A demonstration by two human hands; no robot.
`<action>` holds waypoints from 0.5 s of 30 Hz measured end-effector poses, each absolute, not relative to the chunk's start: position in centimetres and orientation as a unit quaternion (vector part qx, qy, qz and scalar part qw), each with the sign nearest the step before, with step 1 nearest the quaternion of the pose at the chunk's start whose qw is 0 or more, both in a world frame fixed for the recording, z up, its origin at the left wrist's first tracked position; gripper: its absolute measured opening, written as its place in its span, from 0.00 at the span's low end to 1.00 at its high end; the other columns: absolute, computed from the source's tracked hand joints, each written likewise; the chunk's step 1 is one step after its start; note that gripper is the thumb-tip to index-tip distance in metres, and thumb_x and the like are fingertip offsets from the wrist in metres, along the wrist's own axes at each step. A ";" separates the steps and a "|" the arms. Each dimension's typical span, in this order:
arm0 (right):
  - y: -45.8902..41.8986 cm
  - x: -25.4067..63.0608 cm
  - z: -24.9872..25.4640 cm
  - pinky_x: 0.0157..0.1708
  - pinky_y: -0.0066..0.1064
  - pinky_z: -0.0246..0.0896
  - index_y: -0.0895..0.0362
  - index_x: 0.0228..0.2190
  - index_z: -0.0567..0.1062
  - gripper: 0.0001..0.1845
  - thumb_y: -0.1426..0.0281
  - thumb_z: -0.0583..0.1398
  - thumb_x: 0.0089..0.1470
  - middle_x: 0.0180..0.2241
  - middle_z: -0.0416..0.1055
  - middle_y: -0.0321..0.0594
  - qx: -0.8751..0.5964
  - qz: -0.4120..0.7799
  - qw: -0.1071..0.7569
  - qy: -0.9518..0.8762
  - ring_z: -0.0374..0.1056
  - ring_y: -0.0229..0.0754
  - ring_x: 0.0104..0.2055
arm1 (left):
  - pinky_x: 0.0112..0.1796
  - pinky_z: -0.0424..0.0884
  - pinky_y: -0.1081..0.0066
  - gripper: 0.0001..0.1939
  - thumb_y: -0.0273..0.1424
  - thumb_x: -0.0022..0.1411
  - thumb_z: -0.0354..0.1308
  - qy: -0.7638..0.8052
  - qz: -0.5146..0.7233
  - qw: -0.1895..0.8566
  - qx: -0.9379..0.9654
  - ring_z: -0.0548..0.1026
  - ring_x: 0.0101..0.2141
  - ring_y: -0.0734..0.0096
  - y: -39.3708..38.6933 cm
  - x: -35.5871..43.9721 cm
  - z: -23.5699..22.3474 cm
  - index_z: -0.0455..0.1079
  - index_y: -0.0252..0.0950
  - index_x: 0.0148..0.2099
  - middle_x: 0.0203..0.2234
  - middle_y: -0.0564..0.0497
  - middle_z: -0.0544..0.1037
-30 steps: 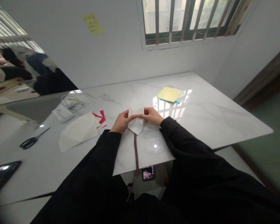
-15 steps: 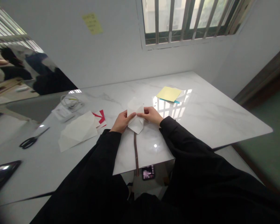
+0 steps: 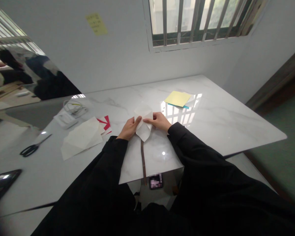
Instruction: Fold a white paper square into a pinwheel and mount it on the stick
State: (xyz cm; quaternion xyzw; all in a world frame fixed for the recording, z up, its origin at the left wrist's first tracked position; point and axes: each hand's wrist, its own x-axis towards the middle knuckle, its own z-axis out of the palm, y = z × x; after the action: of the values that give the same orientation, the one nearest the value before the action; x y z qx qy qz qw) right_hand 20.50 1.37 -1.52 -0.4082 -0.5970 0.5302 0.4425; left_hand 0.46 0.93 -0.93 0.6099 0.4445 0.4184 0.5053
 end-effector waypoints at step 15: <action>1.7 20.7 -1.6 0.31 0.30 0.66 0.62 0.38 0.82 0.19 0.59 0.71 0.52 0.35 0.82 0.45 -0.415 0.524 0.452 -0.591 0.73 0.41 0.33 | 0.44 0.79 0.61 0.37 0.44 0.49 0.77 0.408 0.449 0.584 0.539 0.84 0.40 0.56 1.1 0.3 -1.0 0.73 0.31 0.56 0.42 0.41 0.86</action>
State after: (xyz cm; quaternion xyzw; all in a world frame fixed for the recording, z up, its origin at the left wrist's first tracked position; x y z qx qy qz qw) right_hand 20.75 1.70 -1.57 -0.4145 -0.5910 0.5243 0.4517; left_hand 0.32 1.07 -1.00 0.5394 0.4080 0.4492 0.5838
